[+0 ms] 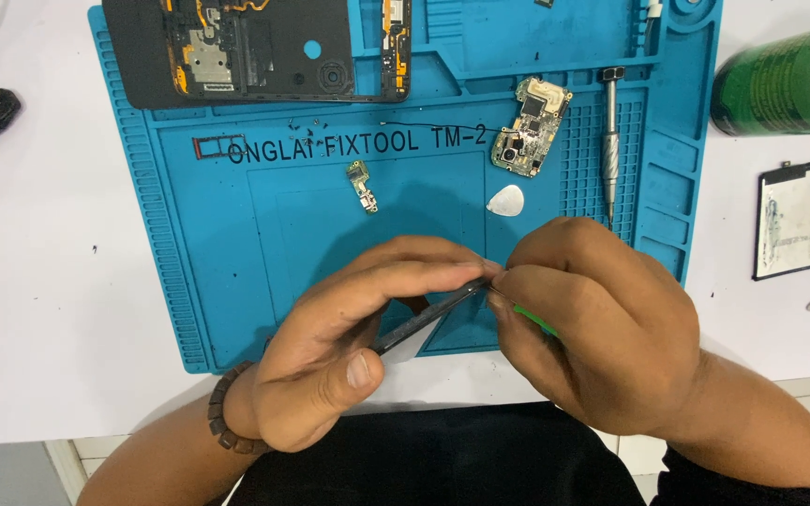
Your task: Using a heat gun to soften adhesive and a prying tool to remove the screen from a mobile phone.
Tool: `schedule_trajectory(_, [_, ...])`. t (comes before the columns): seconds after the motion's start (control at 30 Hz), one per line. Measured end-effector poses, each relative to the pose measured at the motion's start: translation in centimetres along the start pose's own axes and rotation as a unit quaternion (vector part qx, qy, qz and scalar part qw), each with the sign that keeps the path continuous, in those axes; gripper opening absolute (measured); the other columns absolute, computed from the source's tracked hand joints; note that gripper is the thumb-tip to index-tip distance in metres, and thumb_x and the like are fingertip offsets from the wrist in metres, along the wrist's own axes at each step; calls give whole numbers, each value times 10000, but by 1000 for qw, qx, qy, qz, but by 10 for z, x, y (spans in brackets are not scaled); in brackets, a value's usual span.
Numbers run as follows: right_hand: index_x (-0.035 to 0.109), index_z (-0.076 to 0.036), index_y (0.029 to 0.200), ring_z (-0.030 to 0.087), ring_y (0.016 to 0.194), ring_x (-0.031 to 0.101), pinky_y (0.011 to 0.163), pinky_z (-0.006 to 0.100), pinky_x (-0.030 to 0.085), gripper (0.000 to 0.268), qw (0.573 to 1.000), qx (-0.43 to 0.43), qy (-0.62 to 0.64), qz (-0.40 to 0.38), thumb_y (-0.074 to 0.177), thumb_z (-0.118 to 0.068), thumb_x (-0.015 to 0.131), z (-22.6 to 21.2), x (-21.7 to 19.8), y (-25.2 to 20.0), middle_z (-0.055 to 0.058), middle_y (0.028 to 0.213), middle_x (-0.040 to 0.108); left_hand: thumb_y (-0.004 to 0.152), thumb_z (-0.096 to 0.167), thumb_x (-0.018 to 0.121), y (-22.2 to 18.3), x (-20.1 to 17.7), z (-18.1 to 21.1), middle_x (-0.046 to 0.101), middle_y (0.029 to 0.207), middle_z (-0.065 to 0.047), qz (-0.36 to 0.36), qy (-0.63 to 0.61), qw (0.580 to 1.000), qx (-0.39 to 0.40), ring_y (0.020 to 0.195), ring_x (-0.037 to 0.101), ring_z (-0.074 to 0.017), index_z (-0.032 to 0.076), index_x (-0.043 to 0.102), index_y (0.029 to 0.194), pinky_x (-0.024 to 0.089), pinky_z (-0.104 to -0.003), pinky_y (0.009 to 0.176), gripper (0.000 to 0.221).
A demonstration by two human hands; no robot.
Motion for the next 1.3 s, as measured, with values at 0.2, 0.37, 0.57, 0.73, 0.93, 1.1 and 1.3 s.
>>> schedule_trajectory(0.2, [542,101,1055,362,734,536,635,418,460,88,999,-33,-24,-21,980,59,558,-9,-2,1,225,874,524,1136,547,342,1,2,3,580,1464,-219,-22,34,999,20,1402,586,-347,-10,490,1443,495,-491,1247,654])
schedule_trajectory(0.37, [533,112,1045,364,717,522,616,420,447,64,998,-40,-40,-36,990,79,532,-15,-7,8,234,875,529,1138,555,321,1,3,3,594,1423,-216,-31,46,998,30,1356,603,-343,-19,496,1436,507,-471,1199,670])
schedule_trajectory(0.57, [546,62,1057,356,747,542,640,428,459,75,998,-22,-16,-65,1010,5,531,-9,-9,13,217,907,557,1130,556,303,2,2,1,618,1384,-237,-42,51,997,26,1331,619,-353,-30,503,1432,501,-458,1175,689])
schedule_trajectory(0.73, [581,41,1019,322,748,558,656,405,462,81,998,-16,12,-64,1005,-12,521,-6,-11,14,195,900,570,1139,562,297,1,3,-1,587,1404,-243,-58,36,997,32,1334,603,-358,-27,488,1454,483,-466,1192,695])
schedule_trajectory(0.93, [587,18,997,305,764,584,680,388,488,83,997,-1,38,-70,1002,-24,516,-4,-12,12,186,898,588,1152,585,329,-1,4,-7,578,1411,-216,-62,-3,998,29,1341,599,-337,9,495,1471,484,-476,1226,679])
schedule_trajectory(1.1, [580,7,983,303,738,568,667,383,483,111,996,-9,50,-67,1009,-37,481,-7,-12,11,173,871,569,1171,584,311,-2,4,-4,603,1447,-190,-66,-1,997,38,1371,580,-324,27,506,1471,501,-505,1238,662])
schedule_trajectory(1.3, [586,7,982,311,735,566,669,397,485,147,996,-24,54,-65,1011,-80,471,-9,-11,10,174,878,571,1172,562,296,-1,4,0,600,1439,-191,-75,-7,997,36,1376,580,-324,22,513,1464,497,-502,1249,651])
Point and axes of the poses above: each hand's wrist, its own y-axis towards the middle knuckle, its own x-axis out of the palm, z = x × y, the point moved 8 cm from there along y, towards the middle knuckle
